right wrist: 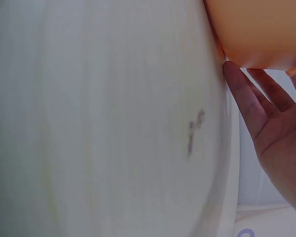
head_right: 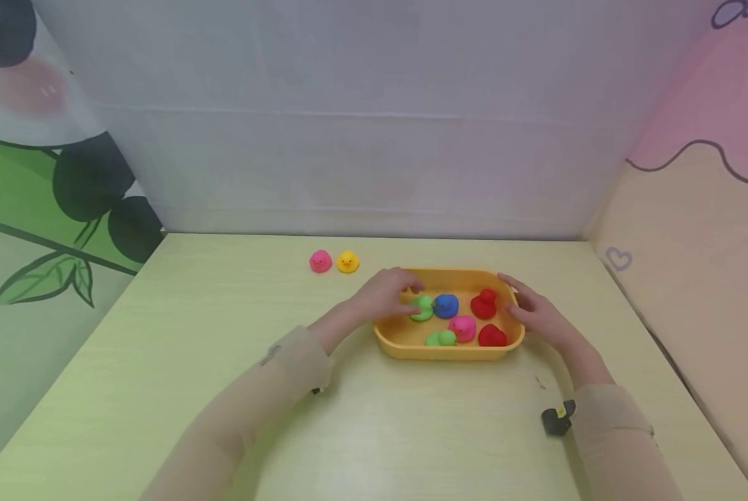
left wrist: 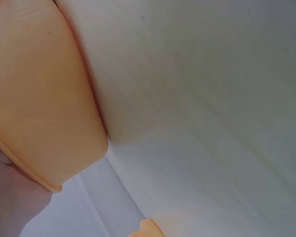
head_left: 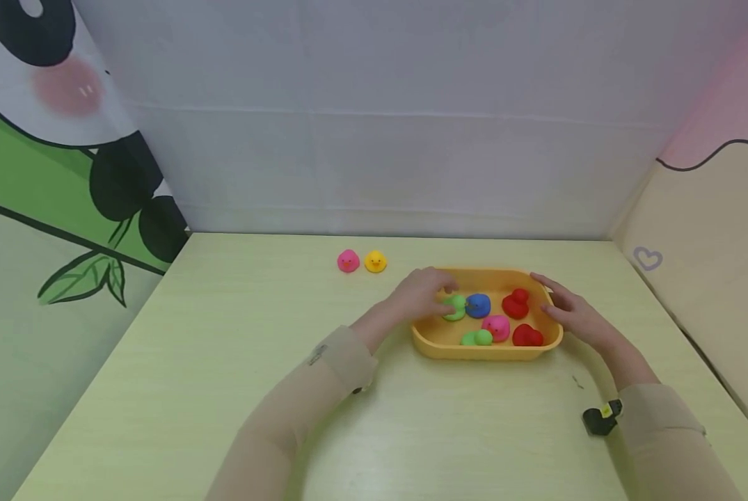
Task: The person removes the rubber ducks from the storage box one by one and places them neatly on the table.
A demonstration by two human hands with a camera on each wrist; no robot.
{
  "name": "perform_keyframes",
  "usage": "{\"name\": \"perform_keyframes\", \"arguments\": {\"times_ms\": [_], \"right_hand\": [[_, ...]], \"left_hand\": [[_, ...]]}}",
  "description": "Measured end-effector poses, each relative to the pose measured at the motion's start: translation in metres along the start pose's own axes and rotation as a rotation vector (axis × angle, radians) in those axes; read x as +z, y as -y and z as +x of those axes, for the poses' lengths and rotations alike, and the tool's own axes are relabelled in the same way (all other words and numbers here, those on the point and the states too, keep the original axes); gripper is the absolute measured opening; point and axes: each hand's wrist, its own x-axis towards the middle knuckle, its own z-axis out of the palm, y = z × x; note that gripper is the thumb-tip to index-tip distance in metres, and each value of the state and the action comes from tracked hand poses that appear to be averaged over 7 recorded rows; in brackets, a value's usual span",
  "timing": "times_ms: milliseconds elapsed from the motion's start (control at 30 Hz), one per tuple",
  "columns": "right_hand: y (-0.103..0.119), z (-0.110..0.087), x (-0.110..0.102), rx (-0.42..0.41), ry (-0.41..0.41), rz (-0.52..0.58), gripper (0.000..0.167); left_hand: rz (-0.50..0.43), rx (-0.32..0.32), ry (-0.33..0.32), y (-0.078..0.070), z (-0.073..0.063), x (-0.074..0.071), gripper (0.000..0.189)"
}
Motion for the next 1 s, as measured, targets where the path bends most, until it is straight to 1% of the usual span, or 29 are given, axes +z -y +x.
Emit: {"name": "perform_keyframes", "arguments": {"times_ms": [133,267,533,667,833,1000], "right_hand": [[-0.0008,0.0010,-0.0003,-0.008,0.000,0.000,0.064],[-0.0001,0.0016,-0.0003,-0.017,-0.002,0.001,0.063],[-0.0002,0.0022,-0.0011,-0.020,0.000,-0.020,0.062],[-0.0004,0.0017,-0.0015,-0.015,-0.001,-0.023,0.063],[0.0006,0.0011,-0.0014,-0.003,0.000,-0.021,0.064],[0.0012,0.0006,-0.0005,0.002,0.004,-0.017,0.063]], "left_hand": [[0.038,0.008,0.010,-0.0001,0.0049,0.0017,0.041],[0.063,-0.005,0.008,-0.0011,0.0081,0.0028,0.041],[0.102,-0.028,-0.004,-0.0065,0.0075,0.0003,0.039],[0.120,-0.023,-0.012,-0.0074,0.0068,0.0013,0.036],[0.119,-0.014,-0.022,-0.0071,0.0055,0.0019,0.033],[0.091,-0.023,-0.026,-0.0057,0.0051,0.0033,0.032]]}}
